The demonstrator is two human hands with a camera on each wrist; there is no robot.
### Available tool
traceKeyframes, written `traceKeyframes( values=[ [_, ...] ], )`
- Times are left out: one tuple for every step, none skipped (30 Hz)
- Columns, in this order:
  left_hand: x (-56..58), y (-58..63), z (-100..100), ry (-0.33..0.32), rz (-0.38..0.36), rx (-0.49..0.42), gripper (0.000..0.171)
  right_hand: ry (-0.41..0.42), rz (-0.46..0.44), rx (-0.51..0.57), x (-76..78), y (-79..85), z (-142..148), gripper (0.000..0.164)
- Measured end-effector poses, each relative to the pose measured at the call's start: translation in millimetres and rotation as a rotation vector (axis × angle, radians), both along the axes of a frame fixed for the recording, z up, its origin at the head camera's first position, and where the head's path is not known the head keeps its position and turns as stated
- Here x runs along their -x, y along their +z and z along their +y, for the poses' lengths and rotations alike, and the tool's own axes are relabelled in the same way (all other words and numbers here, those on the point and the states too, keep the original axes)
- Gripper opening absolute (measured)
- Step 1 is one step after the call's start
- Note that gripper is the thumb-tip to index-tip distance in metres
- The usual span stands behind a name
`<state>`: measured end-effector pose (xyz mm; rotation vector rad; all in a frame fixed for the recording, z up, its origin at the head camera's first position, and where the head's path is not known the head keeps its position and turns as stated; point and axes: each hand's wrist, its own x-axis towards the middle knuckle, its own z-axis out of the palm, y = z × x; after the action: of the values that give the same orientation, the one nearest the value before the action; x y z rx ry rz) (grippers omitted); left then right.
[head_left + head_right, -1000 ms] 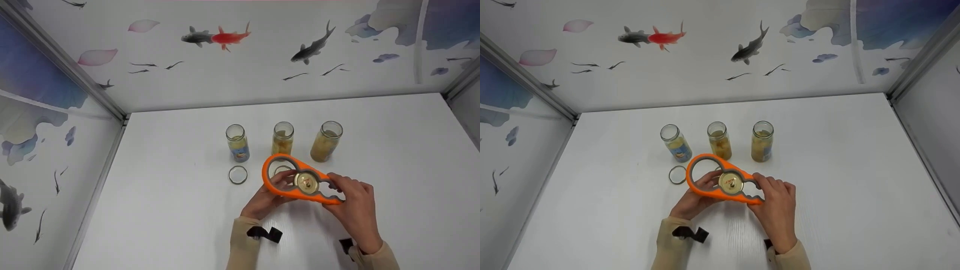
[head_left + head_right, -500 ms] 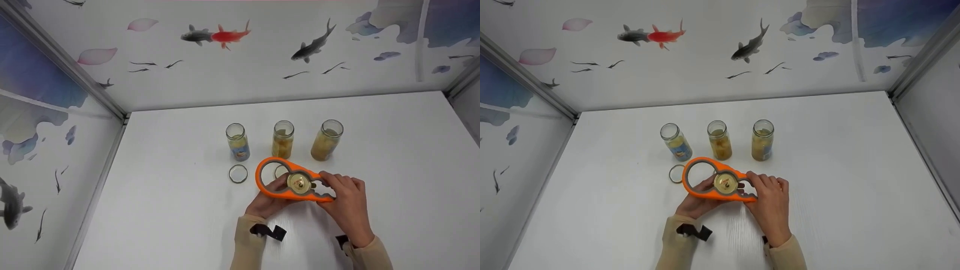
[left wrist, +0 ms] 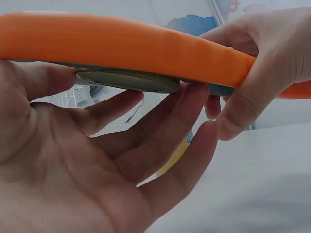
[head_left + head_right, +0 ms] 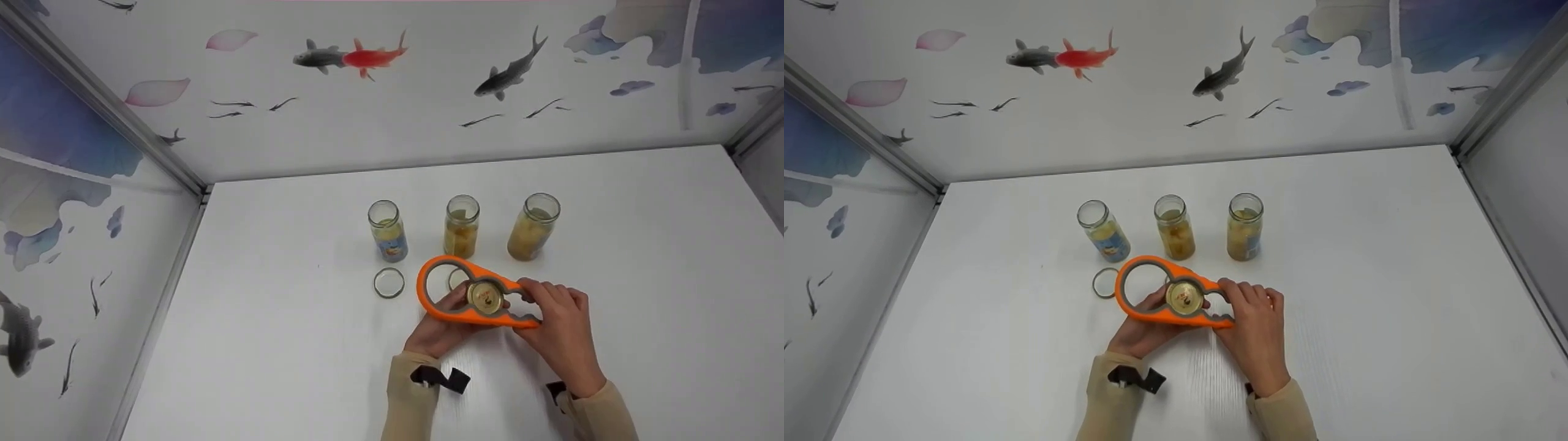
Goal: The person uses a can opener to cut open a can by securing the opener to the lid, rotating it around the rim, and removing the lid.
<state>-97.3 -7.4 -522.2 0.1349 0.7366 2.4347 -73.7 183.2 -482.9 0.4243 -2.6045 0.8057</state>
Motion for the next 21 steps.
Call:
traceKeyframes(
  values=[
    [-0.2, -0.7, -0.2, 0.000, 0.006, -0.002, 0.056, 0.003, 0.001, -0.003, 0.3, -0.3, 0.2, 0.062],
    [-0.3, -1.4, -0.2, 0.003, 0.014, -0.002, 0.055, 0.006, 0.003, -0.005, 0.5, -0.5, 0.4, 0.061],
    [-0.3, -2.1, -0.1, 0.005, 0.021, -0.003, 0.054, 0.009, 0.006, -0.007, 0.8, -0.7, 0.7, 0.062],
    [-0.2, -2.7, -0.1, 0.008, 0.027, -0.004, 0.053, 0.012, 0.010, -0.008, 1.0, -0.8, 1.1, 0.061],
    [-0.2, -3.4, 0.0, 0.013, 0.031, -0.002, 0.053, 0.015, 0.014, -0.008, 1.1, -0.7, 1.5, 0.061],
    [-0.1, -3.9, 0.4, 0.016, 0.033, -0.005, 0.053, 0.016, 0.018, -0.007, 1.2, -0.7, 1.9, 0.062],
    [0.2, -4.2, 0.8, 0.017, 0.038, -0.007, 0.054, 0.019, 0.021, -0.008, 1.2, -0.6, 2.5, 0.061],
    [0.4, -4.5, 1.2, 0.018, 0.040, -0.015, 0.055, 0.019, 0.022, -0.007, 1.2, -0.1, 3.0, 0.062],
    [0.6, -5.0, 1.5, 0.020, 0.041, -0.020, 0.056, 0.019, 0.020, -0.005, 1.0, 0.5, 3.5, 0.062],
    [0.6, -5.6, 1.5, 0.019, 0.051, -0.010, 0.057, 0.019, 0.017, -0.003, 0.7, 1.2, 4.1, 0.062],
    [0.7, -6.3, 1.6, 0.017, 0.057, -0.006, 0.057, 0.016, 0.011, 0.002, 0.5, 2.2, 4.8, 0.061],
    [0.9, -7.0, 1.7, 0.011, 0.058, -0.004, 0.056, 0.014, 0.004, 0.010, 0.2, 3.2, 5.5, 0.061],
    [1.1, -8.0, 1.7, 0.007, 0.064, 0.017, 0.055, 0.011, -0.003, 0.018, -0.2, 4.5, 6.3, 0.061],
    [1.2, -9.1, 1.8, 0.004, 0.066, 0.037, 0.053, 0.007, -0.009, 0.028, -0.5, 6.0, 7.2, 0.061],
    [1.5, -10.1, 1.9, 0.002, 0.069, 0.066, 0.050, 0.003, -0.015, 0.036, -0.8, 7.6, 8.2, 0.061],
    [1.9, -11.2, 2.0, -0.001, 0.070, 0.087, 0.046, -0.001, -0.018, 0.042, -1.1, 9.2, 9.3, 0.061],
    [2.7, -11.8, 2.3, -0.003, 0.068, 0.100, 0.043, -0.005, -0.019, 0.049, -1.4, 10.9, 10.5, 0.061],
    [3.3, -12.2, 2.6, -0.005, 0.070, 0.114, 0.041, -0.008, -0.020, 0.055, -1.8, 12.4, 11.8, 0.060],
    [4.2, -12.3, 3.1, -0.011, 0.085, 0.129, 0.038, -0.011, -0.019, 0.060, -2.2, 14.0, 13.2, 0.060],
    [5.2, -12.1, 3.5, -0.014, 0.092, 0.133, 0.036, -0.015, -0.018, 0.065, -2.6, 15.5, 14.6, 0.061],
    [6.3, -11.6, 3.8, -0.018, 0.105, 0.137, 0.035, -0.017, -0.018, 0.070, -3.1, 16.9, 16.1, 0.061]
  ],
)
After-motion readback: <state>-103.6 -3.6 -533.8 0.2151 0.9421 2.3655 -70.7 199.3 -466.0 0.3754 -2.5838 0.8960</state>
